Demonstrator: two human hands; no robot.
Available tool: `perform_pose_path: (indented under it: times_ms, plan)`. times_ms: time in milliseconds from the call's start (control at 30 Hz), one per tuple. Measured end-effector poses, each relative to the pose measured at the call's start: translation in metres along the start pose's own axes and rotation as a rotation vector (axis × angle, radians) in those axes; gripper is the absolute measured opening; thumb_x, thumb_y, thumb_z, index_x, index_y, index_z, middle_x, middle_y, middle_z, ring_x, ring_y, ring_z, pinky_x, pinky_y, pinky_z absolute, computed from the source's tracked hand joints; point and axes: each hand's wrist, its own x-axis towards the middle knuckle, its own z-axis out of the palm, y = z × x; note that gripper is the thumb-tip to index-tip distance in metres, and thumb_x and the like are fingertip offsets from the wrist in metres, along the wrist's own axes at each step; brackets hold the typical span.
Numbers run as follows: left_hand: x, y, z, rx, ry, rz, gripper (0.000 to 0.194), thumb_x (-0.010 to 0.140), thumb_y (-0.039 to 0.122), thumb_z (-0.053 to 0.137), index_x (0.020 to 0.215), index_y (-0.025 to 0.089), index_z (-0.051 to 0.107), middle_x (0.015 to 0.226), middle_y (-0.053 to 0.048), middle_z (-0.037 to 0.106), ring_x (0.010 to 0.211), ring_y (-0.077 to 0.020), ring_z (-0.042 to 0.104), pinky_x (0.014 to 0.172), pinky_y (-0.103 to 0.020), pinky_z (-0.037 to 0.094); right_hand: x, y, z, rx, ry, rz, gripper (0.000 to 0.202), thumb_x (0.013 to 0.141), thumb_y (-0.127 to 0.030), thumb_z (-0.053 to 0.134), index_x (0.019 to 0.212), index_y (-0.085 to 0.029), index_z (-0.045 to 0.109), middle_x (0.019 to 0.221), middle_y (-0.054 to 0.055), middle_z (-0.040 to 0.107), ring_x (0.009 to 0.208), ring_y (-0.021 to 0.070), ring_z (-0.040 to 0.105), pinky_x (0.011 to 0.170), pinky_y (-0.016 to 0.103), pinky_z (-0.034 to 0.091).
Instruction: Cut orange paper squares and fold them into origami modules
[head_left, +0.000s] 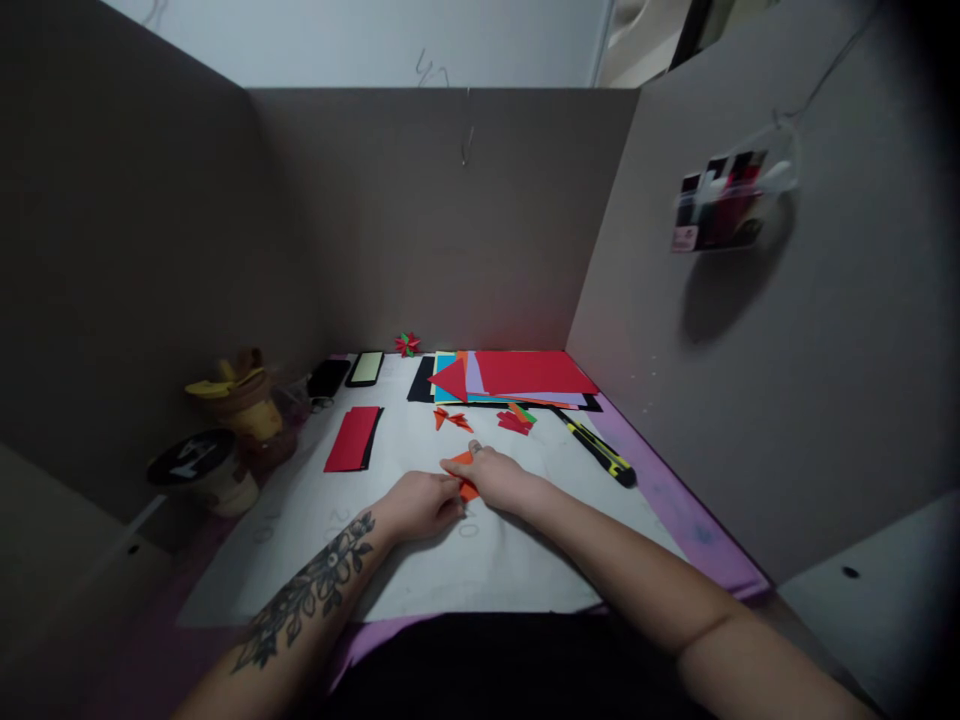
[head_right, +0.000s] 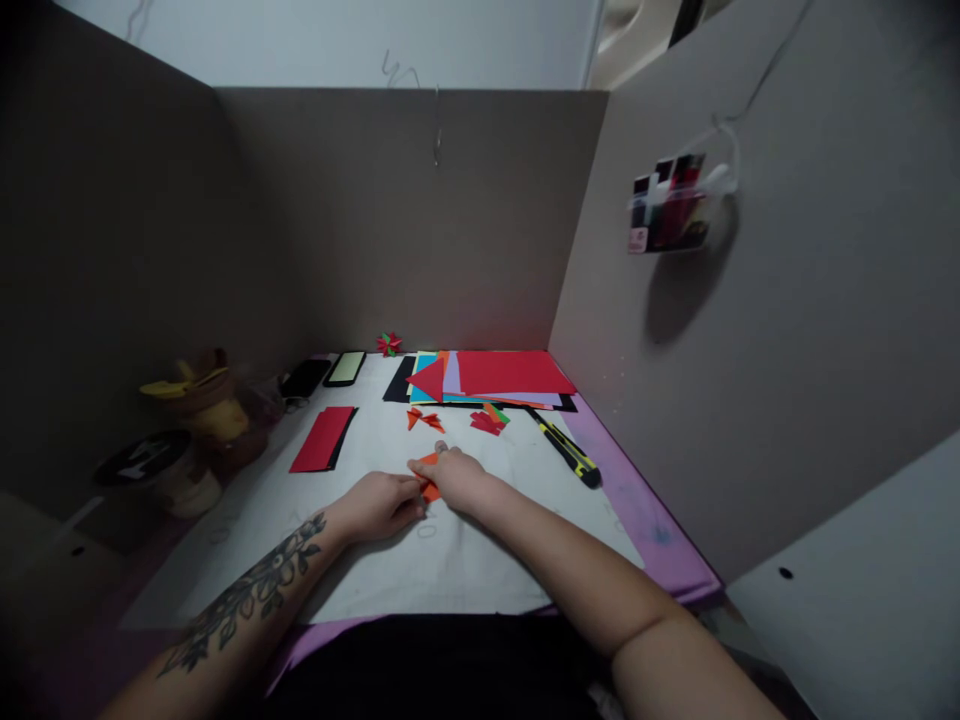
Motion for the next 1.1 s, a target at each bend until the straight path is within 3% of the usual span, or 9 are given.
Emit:
perform_pose_path:
  times_ms: [200, 467, 567, 667, 767, 933, 1100]
  plan:
    - [-0.001, -0.002, 0.001, -0.014, 0.018, -0.015, 0.018, 0.084, 0.033, 0.046, 0.081, 0.02, 0.058, 0.073, -0.003, 0.065, 0.064, -0.0174, 0.061, 0.057, -0.025, 0.038, 0.0, 0.005, 0.003, 0.057, 0.011, 0.014, 0.05, 0.086, -0.027, 0.044, 0.134, -0.041, 0.04, 0.126, 0.011, 0.047, 0.096, 0.0265, 0.056, 0.076, 0.035, 0.043]
    - [-0.001, -0.002, 0.002, -0.106, 0.013, -0.036, 0.021, 0.084, 0.035, 0.048, 0.091, 0.021, 0.061, 0.08, -0.004, 0.068, 0.073, -0.0169, 0.063, 0.064, -0.024, 0.04, -0.004, 0.018, 0.012, 0.015, 0.077, 0.171, 0.051, 0.083, -0.015, 0.043, 0.134, -0.021, 0.045, 0.123, 0.019, 0.047, 0.092, 0.0248, 0.059, 0.076, 0.032, 0.043]
    - [-0.001, -0.002, 0.002, -0.15, 0.013, -0.052, 0.023, 0.085, 0.035, 0.046, 0.095, 0.022, 0.062, 0.083, -0.005, 0.068, 0.077, -0.0173, 0.063, 0.067, -0.024, 0.041, -0.003, 0.024, 0.016, 0.023, 0.128, 0.208, 0.044, 0.082, -0.011, 0.043, 0.125, -0.013, 0.051, 0.118, 0.019, 0.051, 0.089, 0.0229, 0.059, 0.075, 0.03, 0.042]
    - [-0.001, -0.002, 0.003, -0.165, 0.016, -0.061, 0.024, 0.085, 0.034, 0.045, 0.097, 0.022, 0.062, 0.085, -0.005, 0.068, 0.079, -0.0177, 0.063, 0.069, -0.024, 0.042, -0.002, 0.029, 0.016, 0.132, 0.236, 0.159, 0.033, 0.085, -0.013, 0.04, 0.113, -0.016, 0.058, 0.107, 0.013, 0.056, 0.09, 0.0205, 0.059, 0.075, 0.028, 0.041]
    - [-0.001, -0.003, 0.003, -0.155, 0.024, -0.067, 0.022, 0.085, 0.034, 0.045, 0.094, 0.022, 0.062, 0.084, -0.005, 0.068, 0.077, -0.0173, 0.062, 0.068, -0.024, 0.041, 0.005, 0.029, 0.012, 0.28, 0.324, 0.089, 0.033, 0.086, -0.013, 0.038, 0.114, -0.019, 0.056, 0.109, 0.008, 0.058, 0.096, 0.0177, 0.057, 0.078, 0.025, 0.04]
    - [-0.001, -0.001, 0.0, -0.136, 0.032, -0.067, 0.017, 0.084, 0.031, 0.046, 0.08, 0.02, 0.059, 0.075, -0.002, 0.065, 0.066, -0.0149, 0.059, 0.061, -0.023, 0.038, 0.021, 0.026, 0.004, 0.382, 0.242, 0.055, 0.039, 0.073, -0.014, 0.053, 0.112, -0.019, 0.054, 0.112, 0.007, 0.059, 0.094, 0.0173, 0.057, 0.074, 0.025, 0.04]
    - [-0.002, 0.0, 0.0, -0.199, 0.08, -0.072, 0.015, 0.083, 0.03, 0.048, 0.084, 0.022, 0.06, 0.08, -0.002, 0.066, 0.071, -0.0153, 0.06, 0.063, -0.023, 0.039, 0.025, 0.031, 0.006, 0.501, 0.205, 0.09, 0.014, 0.067, -0.022, 0.058, 0.079, -0.017, 0.061, 0.082, 0.002, 0.063, 0.075, 0.0154, 0.055, 0.063, 0.023, 0.038]
